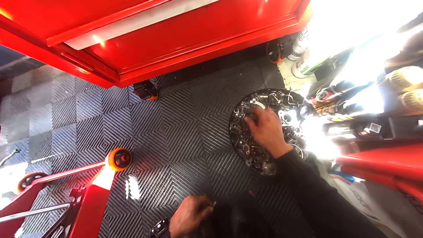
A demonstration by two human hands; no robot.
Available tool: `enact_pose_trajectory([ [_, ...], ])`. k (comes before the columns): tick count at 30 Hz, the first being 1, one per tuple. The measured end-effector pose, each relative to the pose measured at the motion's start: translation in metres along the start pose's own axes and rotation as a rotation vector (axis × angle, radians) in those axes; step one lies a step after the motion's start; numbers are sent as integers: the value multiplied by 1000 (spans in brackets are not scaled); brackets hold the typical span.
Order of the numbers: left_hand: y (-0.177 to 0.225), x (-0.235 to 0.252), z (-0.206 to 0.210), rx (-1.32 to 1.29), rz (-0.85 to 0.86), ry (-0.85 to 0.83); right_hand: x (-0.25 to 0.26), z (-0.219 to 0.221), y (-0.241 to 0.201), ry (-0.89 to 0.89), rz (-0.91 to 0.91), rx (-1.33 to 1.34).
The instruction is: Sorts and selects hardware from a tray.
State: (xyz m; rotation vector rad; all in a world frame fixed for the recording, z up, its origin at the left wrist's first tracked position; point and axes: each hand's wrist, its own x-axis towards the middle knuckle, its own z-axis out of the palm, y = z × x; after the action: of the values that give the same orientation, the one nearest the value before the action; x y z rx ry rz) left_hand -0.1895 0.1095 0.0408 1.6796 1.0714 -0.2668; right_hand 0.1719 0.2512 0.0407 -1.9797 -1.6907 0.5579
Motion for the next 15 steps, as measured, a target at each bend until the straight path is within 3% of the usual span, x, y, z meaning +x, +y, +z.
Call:
enact_pose_trajectory([
  [5, 0, -1, 0, 0, -9, -14, 19, 15, -7, -165, 38, -270],
  [9, 1, -1, -1, 4, -7, -4, 19, 15, -7, -232, 43, -291],
  [15, -1, -2, 2, 8, 3, 10, -8, 14, 9, -46, -107, -23],
])
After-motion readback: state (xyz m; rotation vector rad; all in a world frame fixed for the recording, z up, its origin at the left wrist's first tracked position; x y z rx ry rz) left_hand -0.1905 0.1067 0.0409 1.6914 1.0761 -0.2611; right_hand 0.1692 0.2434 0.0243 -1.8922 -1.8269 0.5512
